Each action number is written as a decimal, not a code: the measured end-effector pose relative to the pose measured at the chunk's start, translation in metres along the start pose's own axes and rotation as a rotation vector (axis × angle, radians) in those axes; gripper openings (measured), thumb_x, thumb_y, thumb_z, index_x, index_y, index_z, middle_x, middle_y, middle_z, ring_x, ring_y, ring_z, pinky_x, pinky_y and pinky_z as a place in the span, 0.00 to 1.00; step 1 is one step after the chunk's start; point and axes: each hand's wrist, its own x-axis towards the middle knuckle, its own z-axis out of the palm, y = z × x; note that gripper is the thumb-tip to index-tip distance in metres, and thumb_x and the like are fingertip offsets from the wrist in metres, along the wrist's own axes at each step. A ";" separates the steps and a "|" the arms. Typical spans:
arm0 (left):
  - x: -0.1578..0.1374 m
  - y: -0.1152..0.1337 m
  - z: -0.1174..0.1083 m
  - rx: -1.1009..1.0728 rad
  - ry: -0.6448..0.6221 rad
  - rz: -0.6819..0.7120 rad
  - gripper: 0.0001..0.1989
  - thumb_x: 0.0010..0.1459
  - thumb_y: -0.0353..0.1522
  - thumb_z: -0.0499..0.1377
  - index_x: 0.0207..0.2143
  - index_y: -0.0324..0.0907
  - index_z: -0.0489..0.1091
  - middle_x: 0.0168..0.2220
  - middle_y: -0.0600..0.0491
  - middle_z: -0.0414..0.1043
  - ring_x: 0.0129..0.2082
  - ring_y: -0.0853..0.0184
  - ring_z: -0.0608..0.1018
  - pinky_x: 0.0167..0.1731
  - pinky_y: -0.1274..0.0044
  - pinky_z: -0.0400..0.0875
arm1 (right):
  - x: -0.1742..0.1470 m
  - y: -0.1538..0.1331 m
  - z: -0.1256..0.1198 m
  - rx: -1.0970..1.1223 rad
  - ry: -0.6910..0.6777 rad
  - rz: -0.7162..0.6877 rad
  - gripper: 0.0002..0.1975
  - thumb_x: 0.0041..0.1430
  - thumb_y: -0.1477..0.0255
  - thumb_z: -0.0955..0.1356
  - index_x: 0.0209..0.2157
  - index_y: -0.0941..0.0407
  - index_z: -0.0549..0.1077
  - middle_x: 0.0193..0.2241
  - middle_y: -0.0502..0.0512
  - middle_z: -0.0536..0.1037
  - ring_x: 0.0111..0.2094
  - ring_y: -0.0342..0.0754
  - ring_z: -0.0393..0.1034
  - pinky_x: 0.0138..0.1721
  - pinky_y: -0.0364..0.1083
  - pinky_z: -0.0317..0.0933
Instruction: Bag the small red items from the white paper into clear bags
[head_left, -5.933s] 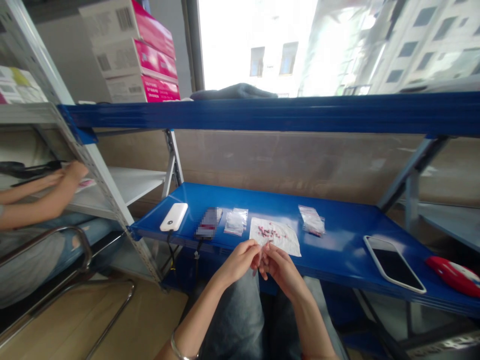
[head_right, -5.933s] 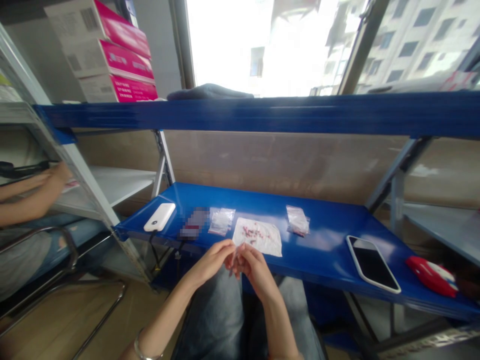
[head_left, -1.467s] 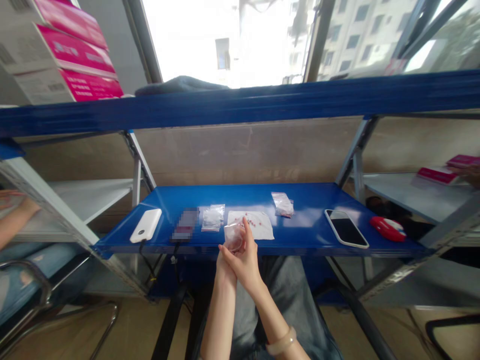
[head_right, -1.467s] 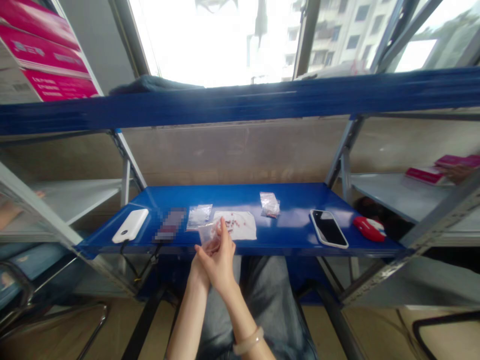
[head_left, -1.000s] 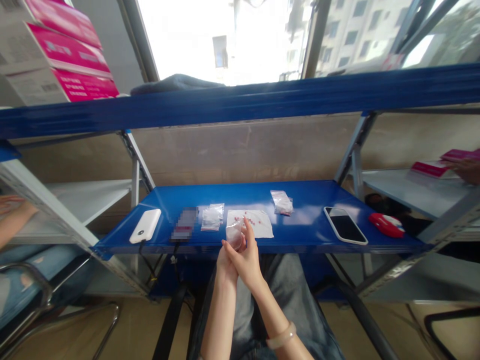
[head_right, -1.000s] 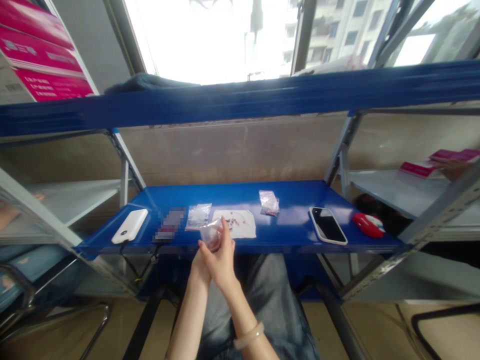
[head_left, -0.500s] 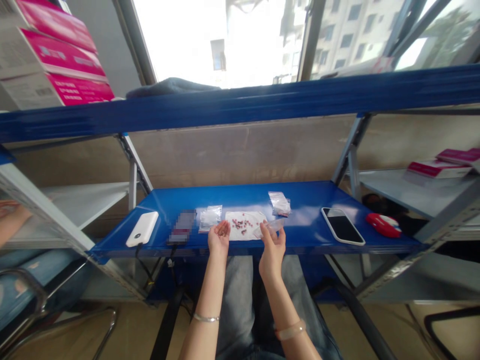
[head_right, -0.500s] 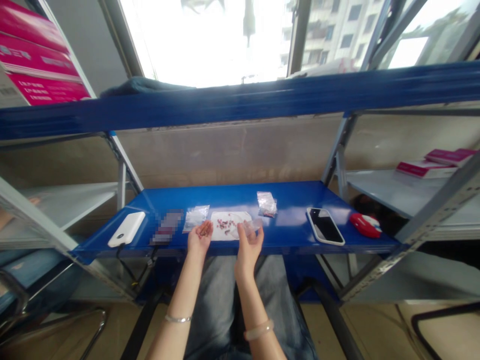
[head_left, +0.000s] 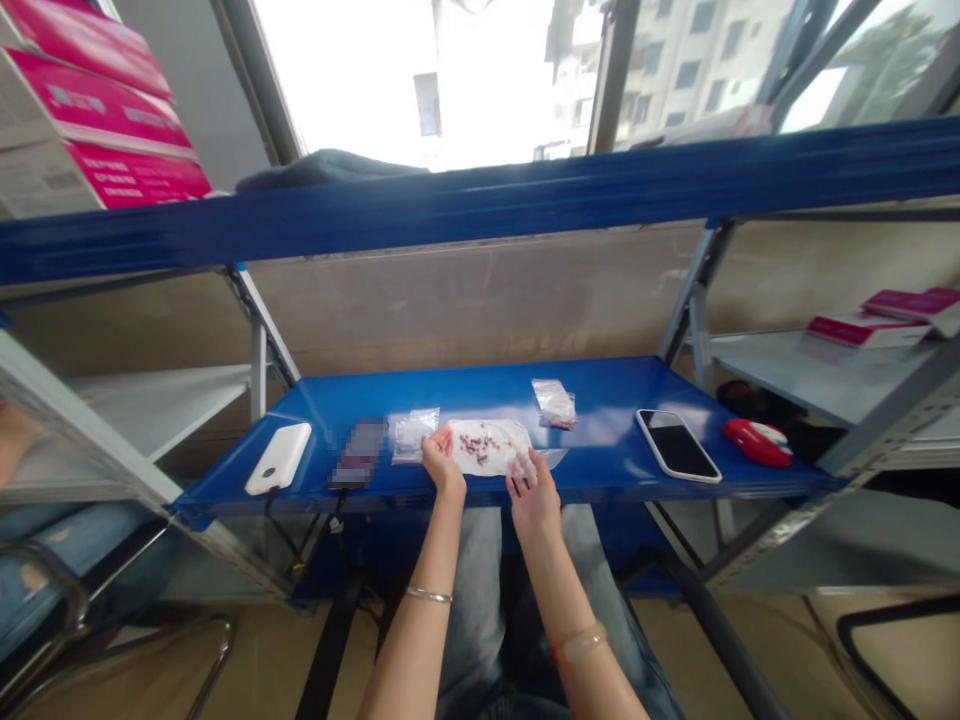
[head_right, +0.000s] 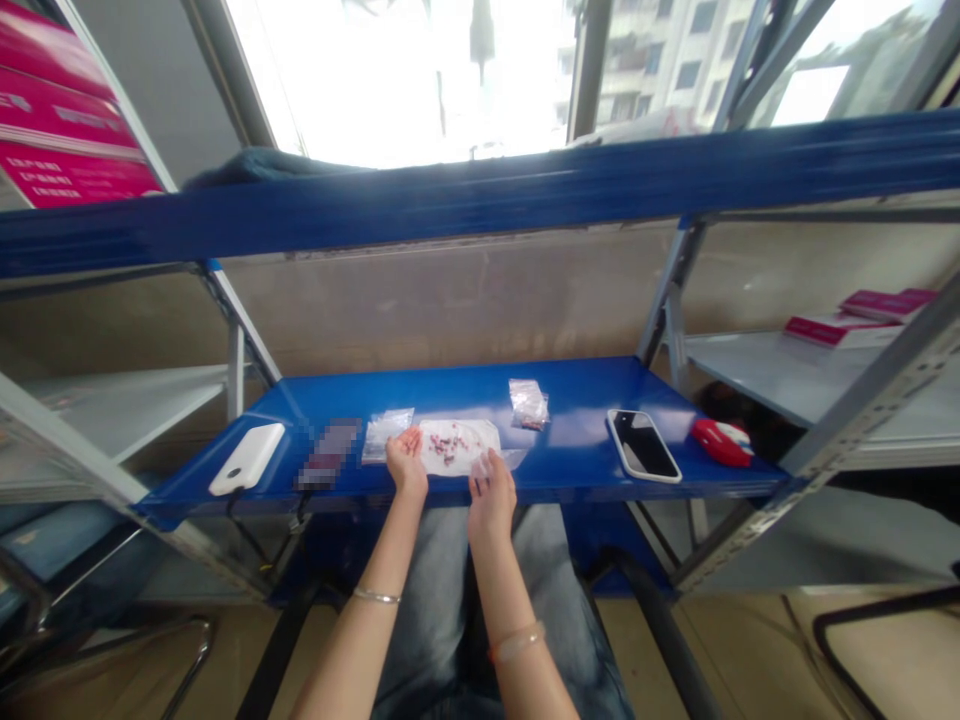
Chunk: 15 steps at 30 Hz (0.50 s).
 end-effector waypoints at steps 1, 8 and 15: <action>0.000 -0.001 -0.001 0.006 -0.012 0.009 0.22 0.63 0.35 0.41 0.30 0.38 0.71 0.36 0.46 0.74 0.44 0.67 0.76 0.49 0.76 0.66 | -0.001 0.000 0.000 0.010 -0.005 0.009 0.20 0.41 0.63 0.69 0.38 0.53 0.68 0.50 0.58 0.71 0.46 0.50 0.70 0.37 0.43 0.66; 0.001 -0.003 -0.003 0.056 -0.058 0.033 0.23 0.64 0.38 0.41 0.30 0.38 0.72 0.42 0.44 0.74 0.49 0.65 0.74 0.54 0.74 0.61 | 0.002 0.002 -0.002 -0.038 -0.025 -0.030 0.21 0.43 0.61 0.69 0.40 0.53 0.68 0.48 0.59 0.71 0.46 0.51 0.71 0.40 0.47 0.66; 0.005 -0.007 -0.004 0.088 -0.072 0.044 0.25 0.64 0.39 0.40 0.34 0.36 0.72 0.48 0.40 0.72 0.53 0.64 0.72 0.54 0.74 0.61 | 0.000 -0.002 -0.002 0.025 -0.021 0.023 0.21 0.41 0.63 0.70 0.40 0.52 0.68 0.44 0.56 0.72 0.43 0.49 0.72 0.40 0.45 0.66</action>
